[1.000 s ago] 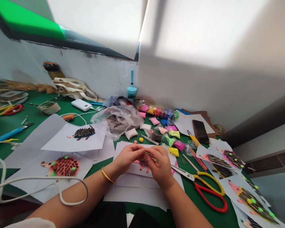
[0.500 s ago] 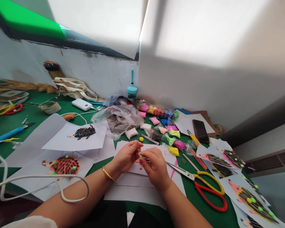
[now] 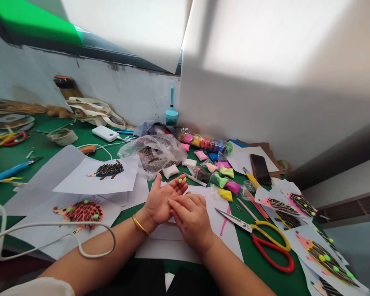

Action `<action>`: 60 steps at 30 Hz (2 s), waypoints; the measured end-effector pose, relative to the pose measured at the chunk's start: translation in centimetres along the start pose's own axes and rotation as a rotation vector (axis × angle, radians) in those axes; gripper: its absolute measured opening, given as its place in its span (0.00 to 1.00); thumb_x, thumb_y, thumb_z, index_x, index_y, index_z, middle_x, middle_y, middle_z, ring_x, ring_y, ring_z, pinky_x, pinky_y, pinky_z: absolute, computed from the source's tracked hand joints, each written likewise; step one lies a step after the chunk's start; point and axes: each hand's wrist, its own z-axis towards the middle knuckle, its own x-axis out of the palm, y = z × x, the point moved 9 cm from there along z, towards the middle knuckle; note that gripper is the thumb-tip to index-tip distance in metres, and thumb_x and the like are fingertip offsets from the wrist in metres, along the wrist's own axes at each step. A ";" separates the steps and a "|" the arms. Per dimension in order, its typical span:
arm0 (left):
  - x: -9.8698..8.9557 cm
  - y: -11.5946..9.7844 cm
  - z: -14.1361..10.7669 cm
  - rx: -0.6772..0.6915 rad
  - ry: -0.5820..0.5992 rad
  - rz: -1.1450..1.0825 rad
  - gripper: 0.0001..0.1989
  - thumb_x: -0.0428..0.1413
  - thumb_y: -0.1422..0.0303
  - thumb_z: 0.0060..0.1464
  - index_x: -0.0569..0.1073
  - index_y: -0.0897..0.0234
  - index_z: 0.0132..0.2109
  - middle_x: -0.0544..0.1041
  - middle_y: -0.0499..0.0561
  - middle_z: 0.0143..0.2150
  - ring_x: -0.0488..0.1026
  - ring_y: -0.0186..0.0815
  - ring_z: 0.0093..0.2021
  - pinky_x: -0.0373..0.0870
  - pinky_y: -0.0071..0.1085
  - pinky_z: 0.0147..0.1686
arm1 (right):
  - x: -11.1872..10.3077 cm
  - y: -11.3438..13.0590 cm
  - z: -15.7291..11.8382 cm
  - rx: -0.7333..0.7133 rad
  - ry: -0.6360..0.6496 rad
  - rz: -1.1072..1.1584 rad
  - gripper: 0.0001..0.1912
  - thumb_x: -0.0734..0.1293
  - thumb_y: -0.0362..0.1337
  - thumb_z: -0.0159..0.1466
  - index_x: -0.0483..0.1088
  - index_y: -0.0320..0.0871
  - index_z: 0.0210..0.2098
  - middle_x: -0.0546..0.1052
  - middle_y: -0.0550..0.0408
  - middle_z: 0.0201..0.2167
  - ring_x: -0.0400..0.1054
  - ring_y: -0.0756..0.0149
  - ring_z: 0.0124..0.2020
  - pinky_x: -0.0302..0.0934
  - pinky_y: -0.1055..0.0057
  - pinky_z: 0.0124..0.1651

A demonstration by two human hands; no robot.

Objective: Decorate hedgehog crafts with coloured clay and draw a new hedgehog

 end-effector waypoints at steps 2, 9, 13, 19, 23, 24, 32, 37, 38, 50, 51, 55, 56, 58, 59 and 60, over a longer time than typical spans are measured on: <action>-0.1 -0.2 0.0 0.012 -0.003 0.000 0.38 0.38 0.40 0.60 0.74 0.69 0.48 0.74 0.58 0.40 0.74 0.38 0.42 0.70 0.36 0.50 | 0.6 0.8 -0.2 -0.042 0.054 -0.019 0.19 0.64 0.42 0.67 0.70 0.48 0.57 0.76 0.49 0.53 0.67 0.53 0.51 0.59 0.53 0.52; 0.7 0.0 -0.3 -0.050 0.091 0.015 0.39 0.37 0.38 0.59 0.74 0.69 0.48 0.76 0.60 0.43 0.74 0.43 0.46 0.69 0.40 0.51 | 0.9 -0.1 -0.1 -0.005 0.106 -0.179 0.36 0.57 0.57 0.67 0.55 0.46 0.68 0.63 0.45 0.66 0.50 0.44 0.68 0.47 0.48 0.64; 0.9 -0.9 -0.3 -0.006 0.103 -0.029 0.40 0.37 0.38 0.59 0.73 0.69 0.50 0.76 0.59 0.42 0.74 0.40 0.45 0.69 0.36 0.50 | 0.7 0.3 -0.4 -0.076 0.098 -0.155 0.33 0.55 0.58 0.68 0.59 0.48 0.66 0.62 0.47 0.67 0.48 0.45 0.69 0.44 0.47 0.65; 1.2 0.0 -0.4 -0.067 0.116 -0.009 0.41 0.36 0.38 0.59 0.73 0.71 0.50 0.76 0.61 0.44 0.74 0.43 0.46 0.69 0.37 0.50 | 0.6 -0.3 -0.1 -0.045 0.086 -0.172 0.38 0.54 0.61 0.67 0.55 0.45 0.68 0.60 0.44 0.67 0.47 0.41 0.69 0.42 0.43 0.66; 1.2 -0.7 -0.4 -0.030 0.123 -0.070 0.42 0.37 0.37 0.58 0.73 0.71 0.50 0.76 0.60 0.43 0.74 0.40 0.45 0.69 0.35 0.50 | 0.4 0.1 -0.1 -0.094 0.088 -0.176 0.34 0.51 0.59 0.69 0.60 0.47 0.65 0.63 0.47 0.66 0.47 0.43 0.69 0.43 0.45 0.65; 1.1 -0.6 -0.4 -0.045 0.111 -0.075 0.42 0.37 0.37 0.58 0.73 0.71 0.51 0.76 0.60 0.43 0.74 0.40 0.45 0.69 0.35 0.51 | 0.6 0.4 -0.2 -0.121 0.106 -0.174 0.34 0.50 0.59 0.69 0.60 0.46 0.65 0.63 0.47 0.66 0.47 0.44 0.69 0.44 0.46 0.64; 1.7 -0.8 -0.7 -0.038 0.149 -0.114 0.41 0.38 0.39 0.59 0.70 0.74 0.56 0.76 0.62 0.44 0.74 0.43 0.45 0.68 0.37 0.49 | -0.3 -0.3 -0.1 -0.027 0.046 -0.259 0.32 0.50 0.57 0.70 0.65 0.46 0.62 0.64 0.48 0.66 0.50 0.46 0.69 0.45 0.51 0.63; 1.6 0.1 -0.7 -0.108 0.144 -0.092 0.42 0.37 0.38 0.59 0.70 0.74 0.55 0.76 0.62 0.44 0.74 0.44 0.46 0.66 0.38 0.52 | 0.2 0.4 -0.1 -0.097 0.094 -0.235 0.34 0.54 0.60 0.67 0.64 0.47 0.64 0.64 0.48 0.66 0.48 0.46 0.69 0.45 0.51 0.65; 1.6 0.0 -0.7 -0.100 0.149 -0.090 0.42 0.38 0.38 0.59 0.70 0.74 0.55 0.76 0.63 0.45 0.74 0.44 0.47 0.66 0.38 0.53 | 0.1 0.1 0.0 -0.065 0.086 -0.246 0.34 0.54 0.60 0.67 0.63 0.47 0.64 0.64 0.47 0.66 0.48 0.46 0.69 0.44 0.50 0.65; 2.0 -0.2 -0.7 -0.071 0.200 -0.092 0.44 0.37 0.37 0.58 0.69 0.75 0.57 0.75 0.64 0.47 0.72 0.46 0.50 0.65 0.38 0.54 | -0.1 -0.4 0.0 -0.063 0.064 -0.225 0.31 0.57 0.55 0.67 0.62 0.47 0.64 0.59 0.48 0.68 0.47 0.44 0.69 0.38 0.43 0.68; 2.0 -0.3 -0.7 -0.059 0.205 -0.097 0.44 0.37 0.37 0.58 0.69 0.75 0.57 0.75 0.64 0.47 0.72 0.45 0.50 0.65 0.38 0.54 | -0.3 -0.3 0.1 -0.070 0.055 -0.213 0.29 0.58 0.54 0.68 0.64 0.49 0.63 0.59 0.49 0.68 0.48 0.45 0.69 0.39 0.43 0.68; 1.9 0.3 -0.8 -0.109 0.195 -0.077 0.44 0.37 0.37 0.58 0.68 0.73 0.58 0.76 0.62 0.46 0.73 0.44 0.47 0.64 0.38 0.54 | -0.4 0.4 0.2 -0.128 0.044 -0.178 0.29 0.57 0.55 0.68 0.65 0.49 0.62 0.64 0.50 0.66 0.51 0.47 0.68 0.39 0.44 0.69; 2.0 0.4 -0.8 -0.117 0.197 -0.070 0.44 0.36 0.37 0.58 0.68 0.73 0.58 0.76 0.63 0.46 0.73 0.45 0.48 0.64 0.39 0.54 | -0.6 0.3 0.3 -0.112 0.029 -0.186 0.30 0.56 0.55 0.68 0.65 0.48 0.63 0.64 0.49 0.65 0.51 0.47 0.68 0.39 0.43 0.69; 2.0 0.2 -0.8 -0.096 0.205 -0.076 0.44 0.36 0.37 0.58 0.68 0.72 0.59 0.75 0.63 0.48 0.72 0.47 0.50 0.63 0.40 0.55 | -0.9 0.0 0.4 -0.071 -0.005 -0.202 0.29 0.55 0.55 0.69 0.66 0.47 0.61 0.64 0.47 0.65 0.51 0.46 0.68 0.39 0.42 0.68; 2.0 0.1 -0.8 -0.082 0.208 -0.084 0.44 0.36 0.37 0.58 0.68 0.73 0.59 0.75 0.63 0.48 0.72 0.46 0.50 0.63 0.40 0.55 | -1.0 0.0 0.4 -0.068 -0.014 -0.201 0.28 0.55 0.54 0.69 0.68 0.48 0.60 0.64 0.48 0.65 0.51 0.46 0.68 0.40 0.42 0.68; 2.0 0.0 -0.8 -0.077 0.209 -0.092 0.44 0.37 0.37 0.58 0.68 0.73 0.59 0.76 0.63 0.47 0.73 0.46 0.50 0.63 0.39 0.55 | -0.9 0.1 0.4 -0.083 -0.013 -0.195 0.27 0.55 0.54 0.69 0.69 0.49 0.59 0.65 0.49 0.65 0.51 0.46 0.68 0.40 0.41 0.68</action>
